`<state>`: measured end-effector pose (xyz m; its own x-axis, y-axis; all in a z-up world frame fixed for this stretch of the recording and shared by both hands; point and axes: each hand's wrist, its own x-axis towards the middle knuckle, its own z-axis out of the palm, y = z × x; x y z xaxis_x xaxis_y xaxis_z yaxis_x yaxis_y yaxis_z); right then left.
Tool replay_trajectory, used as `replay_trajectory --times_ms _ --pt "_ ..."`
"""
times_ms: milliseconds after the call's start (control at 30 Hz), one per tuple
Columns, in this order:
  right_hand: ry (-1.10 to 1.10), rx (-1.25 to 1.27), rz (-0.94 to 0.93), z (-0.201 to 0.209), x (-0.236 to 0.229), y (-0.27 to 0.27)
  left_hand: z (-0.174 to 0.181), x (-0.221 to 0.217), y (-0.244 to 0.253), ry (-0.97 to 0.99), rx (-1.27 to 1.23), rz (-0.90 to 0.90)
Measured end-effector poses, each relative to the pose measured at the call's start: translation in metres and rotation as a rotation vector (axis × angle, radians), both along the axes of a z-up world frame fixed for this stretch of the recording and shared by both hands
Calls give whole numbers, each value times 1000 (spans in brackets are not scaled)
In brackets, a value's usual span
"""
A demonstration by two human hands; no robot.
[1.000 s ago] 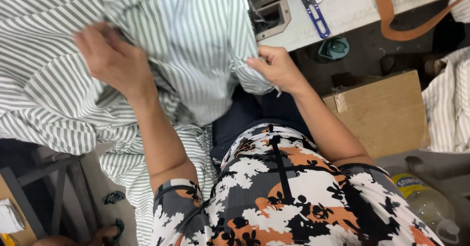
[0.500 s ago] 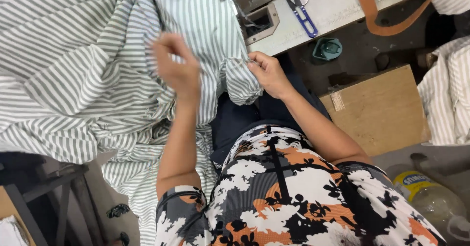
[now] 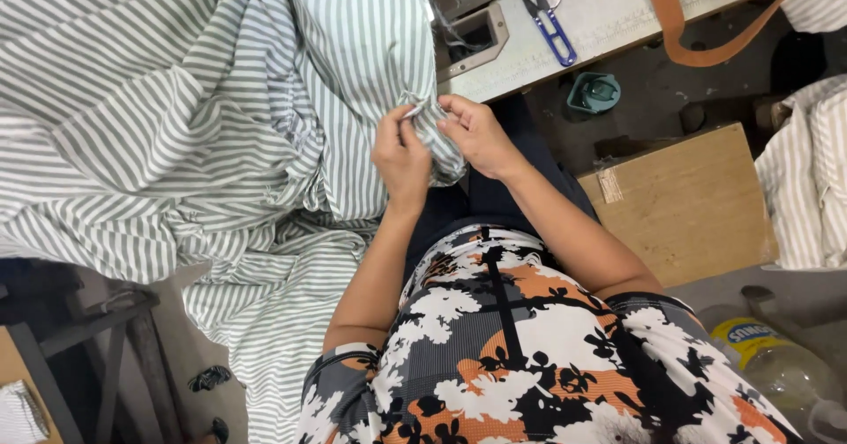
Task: Inspecting and smoothing a striped garment at a sewing workstation to check for defects or finish details.
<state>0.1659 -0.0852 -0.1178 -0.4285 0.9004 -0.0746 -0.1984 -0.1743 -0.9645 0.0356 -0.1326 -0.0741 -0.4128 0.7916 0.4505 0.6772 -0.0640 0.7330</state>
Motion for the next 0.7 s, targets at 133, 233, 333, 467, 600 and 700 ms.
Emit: replay_trajectory --times_ms 133,233,333,467,600,700 --pt "-176 232 -101 23 6 14 14 -10 2 -143 -8 -30" --pt "-303 324 -169 30 4 15 25 -9 1 -73 42 -66" --pt "-362 433 -267 33 1 12 34 -7 1 -134 62 -75" --pt "-354 357 -324 47 -3 -4 27 -9 0 -166 68 -76" --pt "-334 388 -323 54 -4 -5 35 -9 0 -162 71 -124" --pt "-288 295 -313 64 -9 -15 34 -6 -1 -203 9 -177"
